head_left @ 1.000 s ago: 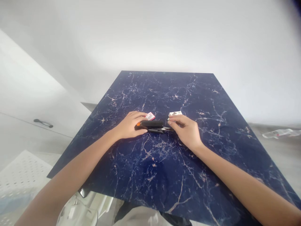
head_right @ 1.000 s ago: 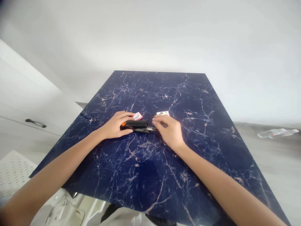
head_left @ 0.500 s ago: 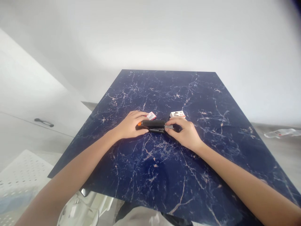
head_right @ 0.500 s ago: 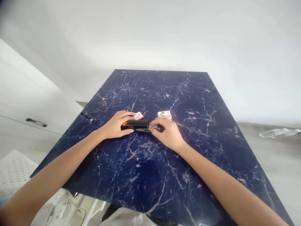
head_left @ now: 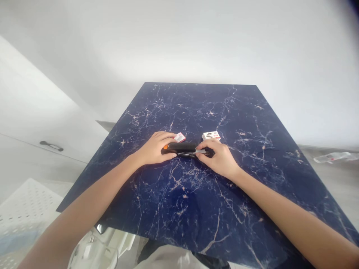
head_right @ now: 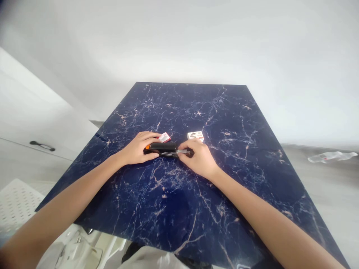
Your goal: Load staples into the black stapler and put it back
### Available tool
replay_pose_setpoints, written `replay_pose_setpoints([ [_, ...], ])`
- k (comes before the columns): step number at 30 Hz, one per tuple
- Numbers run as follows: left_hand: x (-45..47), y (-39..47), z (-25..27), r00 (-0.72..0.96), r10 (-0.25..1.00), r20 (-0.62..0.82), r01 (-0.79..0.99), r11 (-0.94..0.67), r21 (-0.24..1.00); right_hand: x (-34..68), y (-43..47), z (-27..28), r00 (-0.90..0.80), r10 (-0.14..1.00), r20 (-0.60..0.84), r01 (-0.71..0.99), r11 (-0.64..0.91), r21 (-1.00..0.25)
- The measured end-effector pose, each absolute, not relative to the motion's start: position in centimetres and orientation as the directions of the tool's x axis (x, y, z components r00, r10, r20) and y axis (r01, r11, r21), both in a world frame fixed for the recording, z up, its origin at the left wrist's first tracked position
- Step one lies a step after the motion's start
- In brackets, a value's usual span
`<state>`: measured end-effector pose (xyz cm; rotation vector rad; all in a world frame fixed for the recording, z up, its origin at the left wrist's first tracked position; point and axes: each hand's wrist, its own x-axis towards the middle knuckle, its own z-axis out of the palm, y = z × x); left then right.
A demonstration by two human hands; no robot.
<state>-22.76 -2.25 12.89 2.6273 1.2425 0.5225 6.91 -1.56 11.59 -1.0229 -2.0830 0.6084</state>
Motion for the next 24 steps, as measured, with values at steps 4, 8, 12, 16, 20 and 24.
replay_pose_setpoints([
  [4,-22.69,-2.22,12.95,0.586,0.776,0.234,0.708,-0.631,0.318,6.86,-1.56,11.55,-0.421,0.818,0.391,0.477,0.567,-0.671],
  [8,-22.63,-2.22,13.00,0.583,0.780,0.229,0.710,-0.626,0.323,6.84,-1.56,11.55,-0.422,0.819,0.388,0.485,0.566,-0.667],
  [12,-22.66,-2.21,12.94,0.577,0.784,0.229,0.709,-0.620,0.337,6.83,-1.56,11.63,-0.431,0.820,0.376,0.492,0.563,-0.664],
  [16,-22.71,-2.20,12.86,0.579,0.783,0.229,0.707,-0.622,0.337,6.79,-1.57,11.72,-0.432,0.819,0.377,0.494,0.565,-0.661],
  [20,-22.67,-2.19,12.88,0.578,0.782,0.232,0.709,-0.622,0.332,6.70,-1.71,11.65,-0.442,0.798,0.409,0.489,0.597,-0.636],
  [24,-22.61,-2.18,12.94,0.578,0.781,0.235,0.702,-0.623,0.344,6.56,-1.89,11.56,-0.445,0.774,0.451,0.494,0.632,-0.597],
])
